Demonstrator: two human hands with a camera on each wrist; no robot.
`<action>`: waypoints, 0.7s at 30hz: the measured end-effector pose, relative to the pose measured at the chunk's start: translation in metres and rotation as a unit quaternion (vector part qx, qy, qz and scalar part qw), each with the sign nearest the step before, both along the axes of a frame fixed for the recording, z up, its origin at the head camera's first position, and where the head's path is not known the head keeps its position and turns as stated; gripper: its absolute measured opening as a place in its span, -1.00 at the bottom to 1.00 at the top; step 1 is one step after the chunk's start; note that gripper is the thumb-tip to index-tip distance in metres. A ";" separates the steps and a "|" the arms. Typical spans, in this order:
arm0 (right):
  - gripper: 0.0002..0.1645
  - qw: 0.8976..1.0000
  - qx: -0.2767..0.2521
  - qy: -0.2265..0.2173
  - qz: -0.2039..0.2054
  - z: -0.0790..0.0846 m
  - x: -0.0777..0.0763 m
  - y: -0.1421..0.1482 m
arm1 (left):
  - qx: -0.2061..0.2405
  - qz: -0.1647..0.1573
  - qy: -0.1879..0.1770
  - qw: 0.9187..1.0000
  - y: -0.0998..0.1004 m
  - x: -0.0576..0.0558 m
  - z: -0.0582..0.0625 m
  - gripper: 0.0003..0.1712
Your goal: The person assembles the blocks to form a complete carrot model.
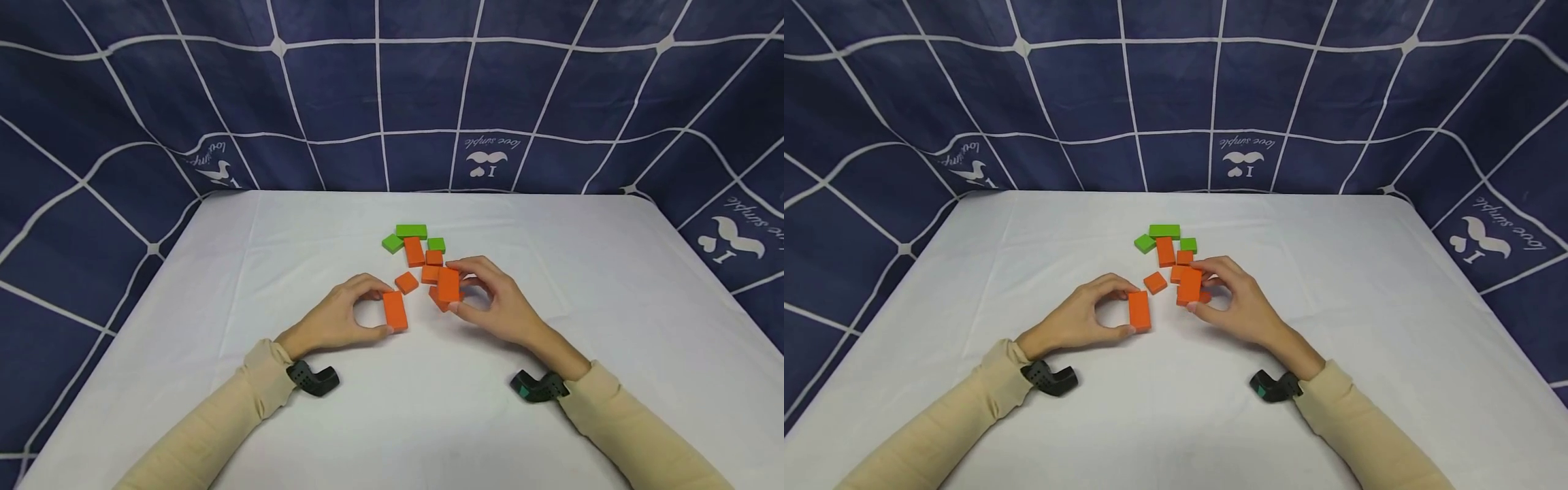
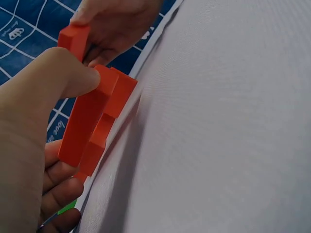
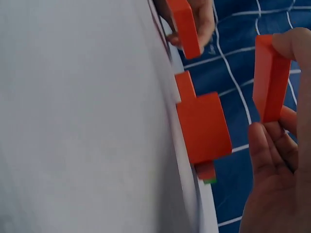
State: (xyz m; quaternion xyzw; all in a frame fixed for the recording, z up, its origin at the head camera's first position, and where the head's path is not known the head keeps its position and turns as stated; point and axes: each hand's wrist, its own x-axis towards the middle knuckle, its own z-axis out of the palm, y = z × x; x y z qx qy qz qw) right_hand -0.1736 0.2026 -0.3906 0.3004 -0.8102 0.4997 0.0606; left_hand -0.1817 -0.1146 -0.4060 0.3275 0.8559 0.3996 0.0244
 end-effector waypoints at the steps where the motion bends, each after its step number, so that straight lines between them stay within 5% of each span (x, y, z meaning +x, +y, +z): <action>1: -0.25 1.000 0.002 -0.001 0.009 0.001 0.002 -0.002 | -0.003 -0.002 -0.001 1.000 0.000 0.000 0.000 -0.38; 16: -0.33 0.987 0.051 -0.031 0.151 -0.001 0.028 -0.030 | -0.043 -0.010 0.003 0.999 -0.003 0.003 -0.002 -0.36; 21: -0.36 0.987 0.064 -0.051 0.138 -0.009 0.026 -0.031 | -0.051 -0.020 0.000 0.998 -0.003 0.003 -0.002 -0.36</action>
